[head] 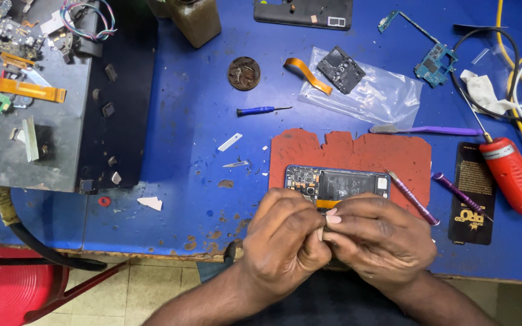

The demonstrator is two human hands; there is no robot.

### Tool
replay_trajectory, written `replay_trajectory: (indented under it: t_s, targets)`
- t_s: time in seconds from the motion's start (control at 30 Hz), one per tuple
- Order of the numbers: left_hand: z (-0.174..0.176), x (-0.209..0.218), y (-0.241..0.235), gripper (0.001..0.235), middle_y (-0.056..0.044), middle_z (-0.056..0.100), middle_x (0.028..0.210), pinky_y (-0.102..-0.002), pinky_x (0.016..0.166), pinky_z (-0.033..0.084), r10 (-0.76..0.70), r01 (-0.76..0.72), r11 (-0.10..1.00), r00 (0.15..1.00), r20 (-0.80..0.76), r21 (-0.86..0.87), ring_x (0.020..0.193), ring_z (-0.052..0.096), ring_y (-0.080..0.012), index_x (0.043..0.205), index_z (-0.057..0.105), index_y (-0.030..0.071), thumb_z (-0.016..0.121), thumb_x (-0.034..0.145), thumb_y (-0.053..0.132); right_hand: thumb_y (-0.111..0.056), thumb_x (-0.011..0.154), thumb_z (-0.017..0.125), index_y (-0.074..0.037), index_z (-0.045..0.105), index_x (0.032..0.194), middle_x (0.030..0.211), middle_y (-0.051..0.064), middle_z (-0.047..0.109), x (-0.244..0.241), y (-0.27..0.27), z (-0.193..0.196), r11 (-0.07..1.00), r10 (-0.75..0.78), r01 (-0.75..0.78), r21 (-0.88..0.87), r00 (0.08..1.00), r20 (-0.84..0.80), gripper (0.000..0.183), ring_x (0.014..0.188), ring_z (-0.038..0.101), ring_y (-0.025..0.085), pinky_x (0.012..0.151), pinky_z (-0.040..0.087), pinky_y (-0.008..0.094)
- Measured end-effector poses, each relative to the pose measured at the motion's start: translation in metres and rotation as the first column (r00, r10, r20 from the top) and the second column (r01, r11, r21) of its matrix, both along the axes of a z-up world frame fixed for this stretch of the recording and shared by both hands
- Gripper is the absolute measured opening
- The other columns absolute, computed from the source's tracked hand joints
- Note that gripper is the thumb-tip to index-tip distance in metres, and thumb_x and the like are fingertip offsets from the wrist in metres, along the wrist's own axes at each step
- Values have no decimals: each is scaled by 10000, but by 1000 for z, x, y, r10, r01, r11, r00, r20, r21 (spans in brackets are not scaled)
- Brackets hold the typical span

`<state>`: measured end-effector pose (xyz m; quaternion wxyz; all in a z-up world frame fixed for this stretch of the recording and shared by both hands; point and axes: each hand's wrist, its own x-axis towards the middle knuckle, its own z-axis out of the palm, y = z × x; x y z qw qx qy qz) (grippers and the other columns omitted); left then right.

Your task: The person disassembles a smartphone, removes the battery and internal components, and reassembles the device. They use a screwdriver to remove screws and handle the motherboard, battery, and back cover.

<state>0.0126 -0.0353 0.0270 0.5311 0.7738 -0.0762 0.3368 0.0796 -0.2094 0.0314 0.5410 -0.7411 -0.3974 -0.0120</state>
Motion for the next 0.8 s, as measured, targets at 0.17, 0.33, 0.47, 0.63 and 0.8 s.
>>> replay_trajectory:
  t_s: [0.17, 0.33, 0.47, 0.63, 0.8]
  targets:
    - [-2, 3, -2, 112, -116, 642, 917, -376, 775, 566, 20, -20, 1000, 999, 36, 0, 849, 659, -271, 985, 643, -12, 722, 907, -28, -116, 892, 818, -56, 726, 1067, 1028, 99, 736, 0, -2, -5, 1000, -2, 3, 27, 1000, -27, 207, 945, 769, 211, 774, 642, 292]
    - [-2, 4, -5, 107, -118, 629, 917, -389, 777, 564, 54, -55, 998, 997, 53, 27, 846, 650, -281, 980, 640, -11, 719, 909, -26, -94, 907, 798, -54, 719, 1060, 1034, 96, 746, -2, -2, -7, 998, -22, 28, 65, 996, -90, 176, 934, 771, 186, 751, 644, 269]
    - [-1, 5, -3, 108, -126, 623, 930, -402, 785, 564, 48, -53, 996, 997, 60, 73, 851, 635, -293, 990, 644, -21, 719, 912, -23, -57, 902, 792, -43, 724, 1051, 1034, 106, 743, -5, -2, -11, 996, -60, 69, 62, 990, -130, 165, 910, 758, 173, 768, 636, 267]
    - [0, 7, 1, 151, -134, 625, 960, -421, 817, 559, 5, -12, 986, 999, 43, 165, 890, 630, -314, 1021, 642, -43, 722, 894, -26, -51, 928, 755, -31, 723, 1038, 1041, 107, 737, -8, -4, -16, 990, -92, 117, 81, 960, -266, 116, 904, 728, 159, 817, 601, 273]
    - [-3, 10, 5, 196, -139, 624, 967, -448, 847, 552, -5, 4, 985, 1000, 4, 175, 903, 623, -316, 1023, 630, -52, 699, 840, -46, -47, 945, 730, 22, 738, 1002, 1009, 141, 738, -4, -5, -25, 982, -57, 149, 112, 813, -579, 90, 915, 706, 203, 826, 583, 319]
